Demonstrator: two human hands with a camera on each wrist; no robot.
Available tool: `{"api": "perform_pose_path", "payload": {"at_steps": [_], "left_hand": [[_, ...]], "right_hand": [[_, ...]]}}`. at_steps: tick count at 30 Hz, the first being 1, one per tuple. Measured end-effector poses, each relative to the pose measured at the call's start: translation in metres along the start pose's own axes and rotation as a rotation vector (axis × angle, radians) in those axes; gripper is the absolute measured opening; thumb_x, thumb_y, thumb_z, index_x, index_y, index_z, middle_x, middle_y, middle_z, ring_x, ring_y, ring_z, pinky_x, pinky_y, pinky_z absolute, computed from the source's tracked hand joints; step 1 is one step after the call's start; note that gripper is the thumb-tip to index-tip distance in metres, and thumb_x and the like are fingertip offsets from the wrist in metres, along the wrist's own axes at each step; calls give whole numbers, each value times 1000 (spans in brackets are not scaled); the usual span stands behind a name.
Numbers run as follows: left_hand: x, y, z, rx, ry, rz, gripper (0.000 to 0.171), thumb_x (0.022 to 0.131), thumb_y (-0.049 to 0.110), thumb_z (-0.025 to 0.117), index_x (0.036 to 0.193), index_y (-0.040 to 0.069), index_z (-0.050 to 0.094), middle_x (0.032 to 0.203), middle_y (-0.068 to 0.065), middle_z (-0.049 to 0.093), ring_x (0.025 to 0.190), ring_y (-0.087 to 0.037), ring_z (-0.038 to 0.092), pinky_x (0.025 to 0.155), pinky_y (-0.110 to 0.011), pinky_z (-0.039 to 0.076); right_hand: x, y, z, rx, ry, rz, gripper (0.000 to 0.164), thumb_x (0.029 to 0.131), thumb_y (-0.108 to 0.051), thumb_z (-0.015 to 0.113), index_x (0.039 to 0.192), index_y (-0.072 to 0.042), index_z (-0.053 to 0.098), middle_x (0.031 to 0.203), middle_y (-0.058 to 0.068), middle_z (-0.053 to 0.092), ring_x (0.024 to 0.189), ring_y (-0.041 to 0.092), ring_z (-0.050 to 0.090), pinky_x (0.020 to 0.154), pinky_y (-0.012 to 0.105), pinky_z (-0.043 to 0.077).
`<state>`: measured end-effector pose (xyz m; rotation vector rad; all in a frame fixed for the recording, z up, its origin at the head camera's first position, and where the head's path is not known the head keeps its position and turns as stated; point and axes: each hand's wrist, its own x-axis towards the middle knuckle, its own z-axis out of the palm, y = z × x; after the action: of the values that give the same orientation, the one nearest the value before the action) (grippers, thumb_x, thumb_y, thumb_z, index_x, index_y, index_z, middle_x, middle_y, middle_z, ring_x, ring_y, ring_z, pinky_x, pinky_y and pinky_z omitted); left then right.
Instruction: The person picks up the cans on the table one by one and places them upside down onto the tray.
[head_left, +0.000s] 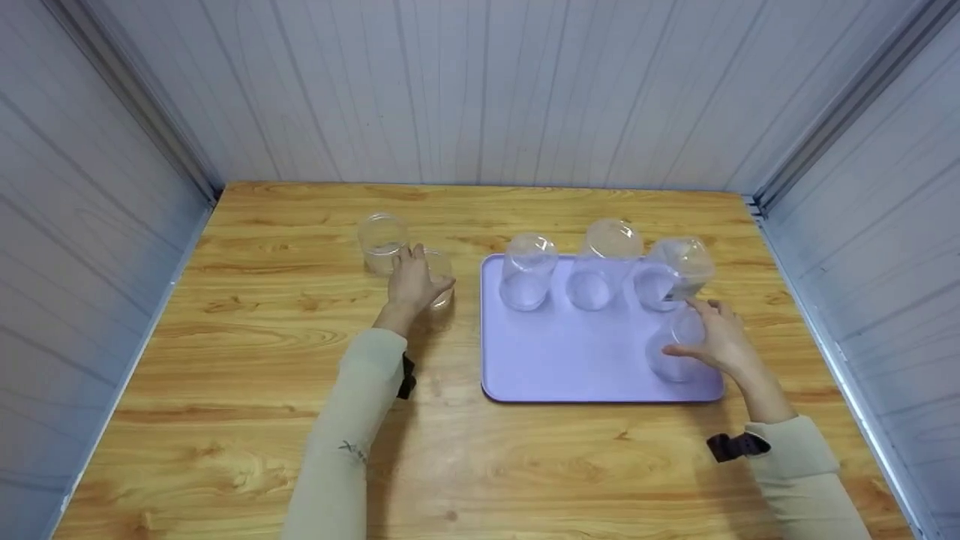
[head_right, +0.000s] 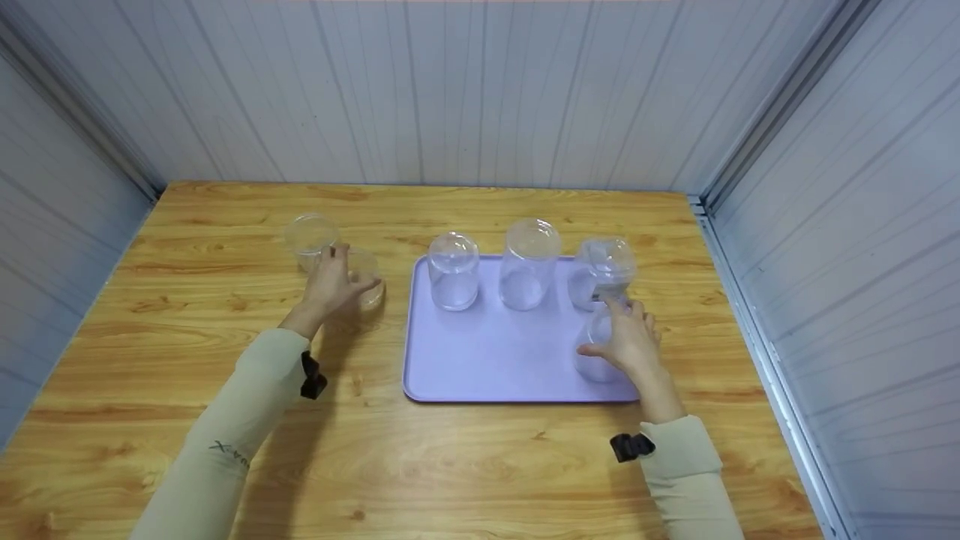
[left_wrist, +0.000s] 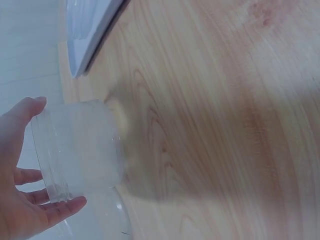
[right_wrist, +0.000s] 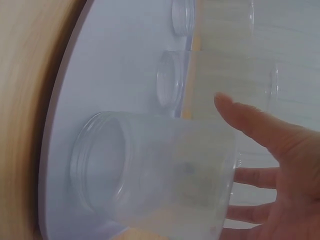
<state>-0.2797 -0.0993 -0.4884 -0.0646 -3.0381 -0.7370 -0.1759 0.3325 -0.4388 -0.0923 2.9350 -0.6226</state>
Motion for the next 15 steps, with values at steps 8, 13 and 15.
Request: {"api": "perform_pose_path", "payload": {"at_steps": [8,13,15], "left_hand": [[-6,3,-8,-45,9,-33,87,72,50,65,128,-8,33,128,-29,30,111,-41,36,80,-44,45],[-11,6,-9,-72,31,-35,89,71,52,65,128,-8,33,130,-31,29,112,-41,36,81,-45,44],[-13,6,-10,-84,36,-34,88,71,52,65,127,-8,34,128,-30,31,110,-40,38,79,-45,45]], "right_hand": [[-6,-12,-6,9,74,-19,82,65,-32,77,129,1,38,129,40,19,114,57,19,83,70,22],[-9,-18,-5,33,107,-51,77,67,-26,76,127,4,39,128,39,23,113,55,23,84,68,25],[-9,-20,-4,49,132,-73,75,67,-23,77,126,5,40,127,37,26,113,53,25,86,66,26]]}}
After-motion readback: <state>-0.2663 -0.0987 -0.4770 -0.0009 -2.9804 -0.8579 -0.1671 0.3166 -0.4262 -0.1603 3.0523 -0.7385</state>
